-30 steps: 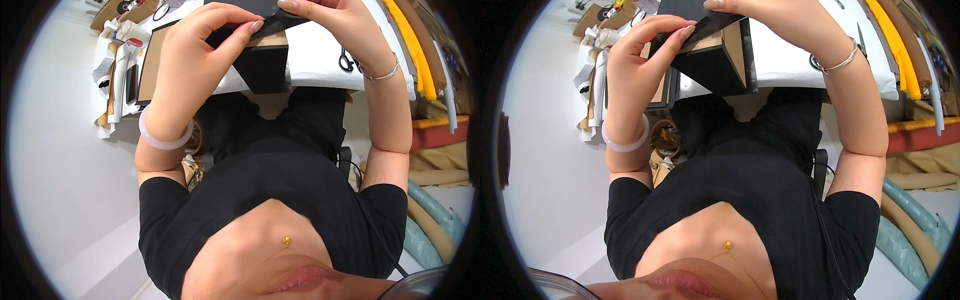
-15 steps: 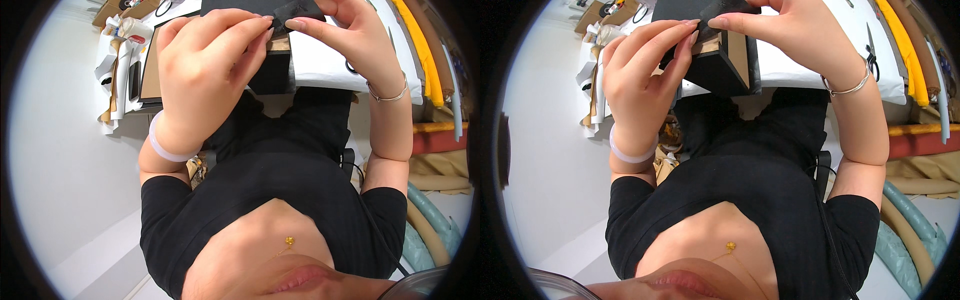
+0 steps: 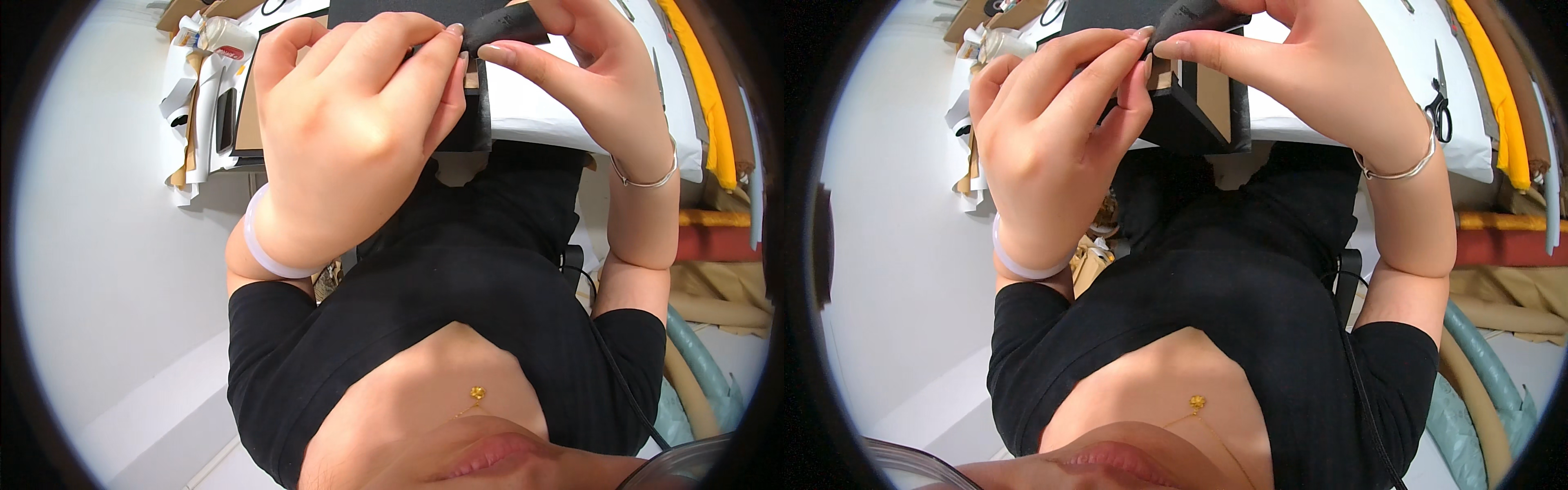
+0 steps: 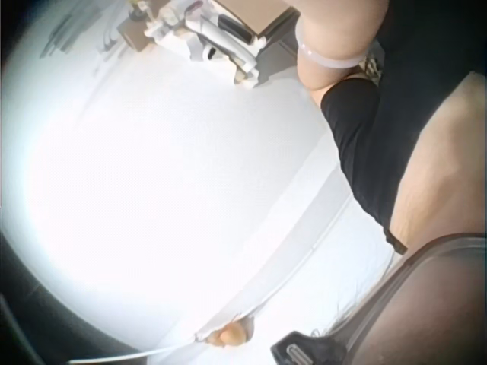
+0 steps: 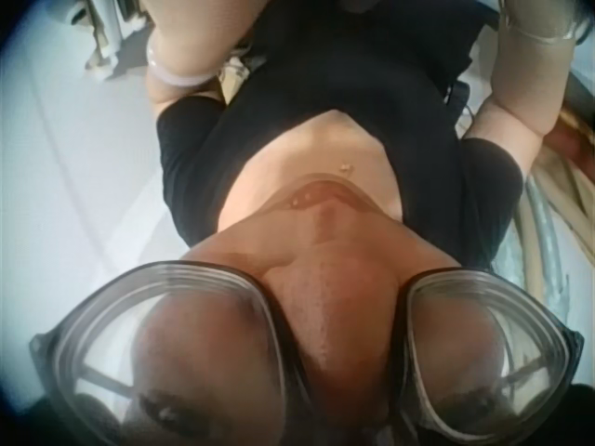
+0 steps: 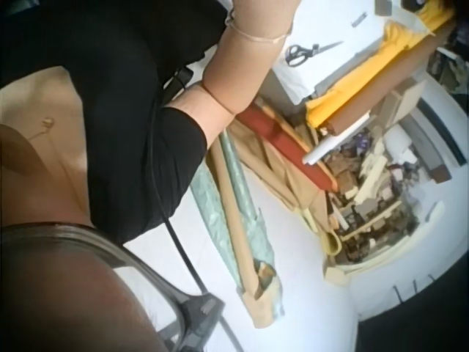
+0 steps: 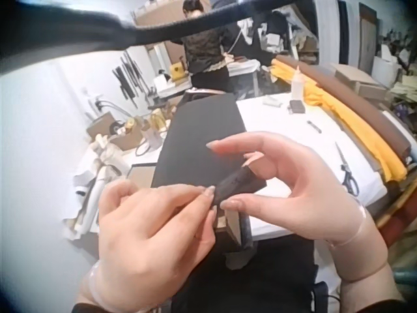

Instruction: The person folds a black foam sheet, then uses an iron to press the folded edge. They place the foam on a cardboard frame and trim the edges with scissors. The person continues to adjust and cut the foam to fit the frame.

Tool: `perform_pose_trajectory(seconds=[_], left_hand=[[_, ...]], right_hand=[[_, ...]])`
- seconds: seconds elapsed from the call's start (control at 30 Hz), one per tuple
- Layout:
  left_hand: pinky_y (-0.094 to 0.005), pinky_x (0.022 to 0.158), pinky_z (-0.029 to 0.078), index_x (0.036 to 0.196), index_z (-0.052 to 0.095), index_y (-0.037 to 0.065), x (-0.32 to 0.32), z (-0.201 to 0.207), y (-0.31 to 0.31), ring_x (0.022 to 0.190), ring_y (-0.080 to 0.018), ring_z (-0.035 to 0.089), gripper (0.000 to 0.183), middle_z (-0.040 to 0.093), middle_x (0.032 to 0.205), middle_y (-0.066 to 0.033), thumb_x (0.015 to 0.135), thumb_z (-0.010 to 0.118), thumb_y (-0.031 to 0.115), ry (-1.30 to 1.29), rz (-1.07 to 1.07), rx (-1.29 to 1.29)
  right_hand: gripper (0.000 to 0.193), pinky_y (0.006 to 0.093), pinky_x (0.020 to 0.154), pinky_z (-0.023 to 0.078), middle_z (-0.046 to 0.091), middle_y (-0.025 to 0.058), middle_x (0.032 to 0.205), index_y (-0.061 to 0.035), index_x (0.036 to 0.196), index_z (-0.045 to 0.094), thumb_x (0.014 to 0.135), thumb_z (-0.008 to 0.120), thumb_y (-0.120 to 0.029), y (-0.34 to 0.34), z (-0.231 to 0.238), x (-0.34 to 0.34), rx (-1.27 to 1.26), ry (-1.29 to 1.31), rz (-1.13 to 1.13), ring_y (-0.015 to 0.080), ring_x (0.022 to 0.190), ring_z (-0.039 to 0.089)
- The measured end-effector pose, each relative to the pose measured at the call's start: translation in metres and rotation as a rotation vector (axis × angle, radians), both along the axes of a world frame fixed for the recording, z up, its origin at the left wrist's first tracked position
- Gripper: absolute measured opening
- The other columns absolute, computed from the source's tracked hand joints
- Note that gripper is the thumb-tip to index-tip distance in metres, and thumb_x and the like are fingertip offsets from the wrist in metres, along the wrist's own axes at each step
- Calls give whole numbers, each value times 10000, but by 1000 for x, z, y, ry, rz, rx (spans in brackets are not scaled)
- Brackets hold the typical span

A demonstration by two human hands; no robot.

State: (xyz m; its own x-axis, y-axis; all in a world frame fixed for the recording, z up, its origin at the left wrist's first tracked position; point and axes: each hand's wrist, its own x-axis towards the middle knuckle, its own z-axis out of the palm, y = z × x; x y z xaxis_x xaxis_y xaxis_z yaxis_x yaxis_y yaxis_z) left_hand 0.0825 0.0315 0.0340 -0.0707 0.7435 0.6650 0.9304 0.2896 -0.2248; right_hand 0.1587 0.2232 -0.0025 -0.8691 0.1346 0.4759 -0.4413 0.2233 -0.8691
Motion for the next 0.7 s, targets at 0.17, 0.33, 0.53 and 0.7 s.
perform_pose_trajectory(seconds=[0.17,0.33,0.53,0.7], left_hand=[[-298,841,415,989,782,123,-8,-10,-2,789,-135,661,218,741,958,35,780,838,94,50,-28,44],[-309,866,424,990,777,125,-11,-19,-3,807,-145,661,228,735,960,31,773,834,86,86,-49,79],[-309,861,422,995,774,120,-15,-17,-7,815,-149,658,229,735,968,30,778,827,72,31,-49,15],[-302,847,417,993,774,118,-15,-17,-5,796,-146,652,248,735,969,27,759,830,62,82,-49,9]], right_hand=[[611,276,918,538,614,132,1371,39,1402,543,841,785,29,-1,5,6,-51,-65,38,123,1021,662],[617,278,911,544,609,141,1378,39,1399,542,829,779,48,0,9,6,-5,-94,5,134,1001,674],[612,284,906,556,598,160,1390,36,1401,533,834,760,68,2,-4,2,17,56,19,150,1005,678],[611,291,901,563,591,180,1398,38,1405,522,840,749,79,7,-13,-2,33,120,37,162,1003,681]])
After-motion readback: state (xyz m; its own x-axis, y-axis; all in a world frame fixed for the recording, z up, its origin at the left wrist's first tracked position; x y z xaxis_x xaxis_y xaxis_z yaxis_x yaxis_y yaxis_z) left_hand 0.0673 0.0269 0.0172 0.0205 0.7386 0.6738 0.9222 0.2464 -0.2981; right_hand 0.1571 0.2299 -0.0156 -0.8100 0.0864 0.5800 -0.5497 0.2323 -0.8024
